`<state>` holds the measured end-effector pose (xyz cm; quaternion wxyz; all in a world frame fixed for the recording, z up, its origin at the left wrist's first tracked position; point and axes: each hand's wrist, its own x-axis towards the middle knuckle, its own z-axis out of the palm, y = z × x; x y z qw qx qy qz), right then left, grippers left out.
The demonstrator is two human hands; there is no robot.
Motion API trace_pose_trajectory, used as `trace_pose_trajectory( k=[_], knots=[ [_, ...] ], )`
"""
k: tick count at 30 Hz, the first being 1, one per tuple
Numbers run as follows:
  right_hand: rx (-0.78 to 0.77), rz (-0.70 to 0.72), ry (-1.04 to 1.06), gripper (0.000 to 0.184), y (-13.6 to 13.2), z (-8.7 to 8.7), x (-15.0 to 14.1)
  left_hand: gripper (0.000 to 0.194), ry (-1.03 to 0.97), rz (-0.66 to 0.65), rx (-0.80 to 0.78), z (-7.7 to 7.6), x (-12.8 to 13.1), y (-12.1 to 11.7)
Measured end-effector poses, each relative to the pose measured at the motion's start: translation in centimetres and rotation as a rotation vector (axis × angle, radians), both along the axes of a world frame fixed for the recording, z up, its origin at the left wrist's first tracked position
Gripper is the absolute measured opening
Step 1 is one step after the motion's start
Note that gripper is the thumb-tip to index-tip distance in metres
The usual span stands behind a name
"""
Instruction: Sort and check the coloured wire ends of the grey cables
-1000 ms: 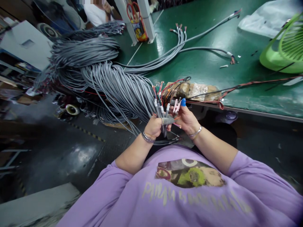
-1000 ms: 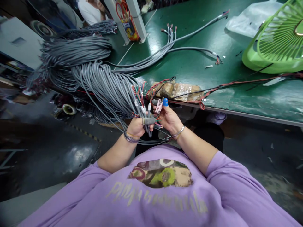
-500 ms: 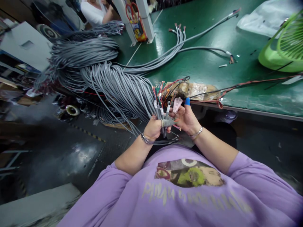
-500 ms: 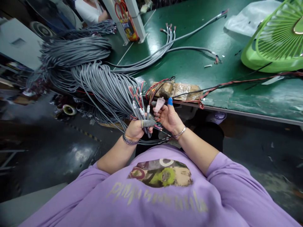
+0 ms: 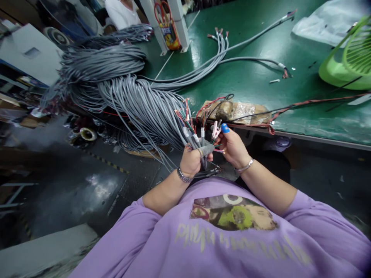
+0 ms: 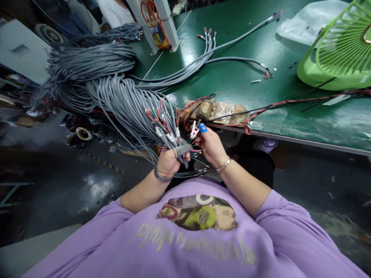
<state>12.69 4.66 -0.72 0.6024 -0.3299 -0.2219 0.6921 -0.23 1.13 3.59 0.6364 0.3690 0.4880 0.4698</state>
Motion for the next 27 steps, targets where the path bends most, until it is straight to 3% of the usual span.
trace_pose_trajectory(
  k=[3, 10, 27],
  knots=[
    [0.054, -0.137, -0.089, 0.046, 0.0, -0.3, -0.3, 0.030, 0.017, -0.003, 0.007, -0.2, 0.0, 0.1],
    [-0.028, 0.243, 0.186, 0.056, 0.8, 0.2, -0.7, 0.034, 0.004, 0.025, -0.001, -0.5, 0.3, 0.1],
    [-0.053, 0.237, 0.277, 0.057, 1.3, -0.4, -1.4, 0.035, 0.013, 0.031, -0.003, -0.8, 0.3, 0.2]
  ],
)
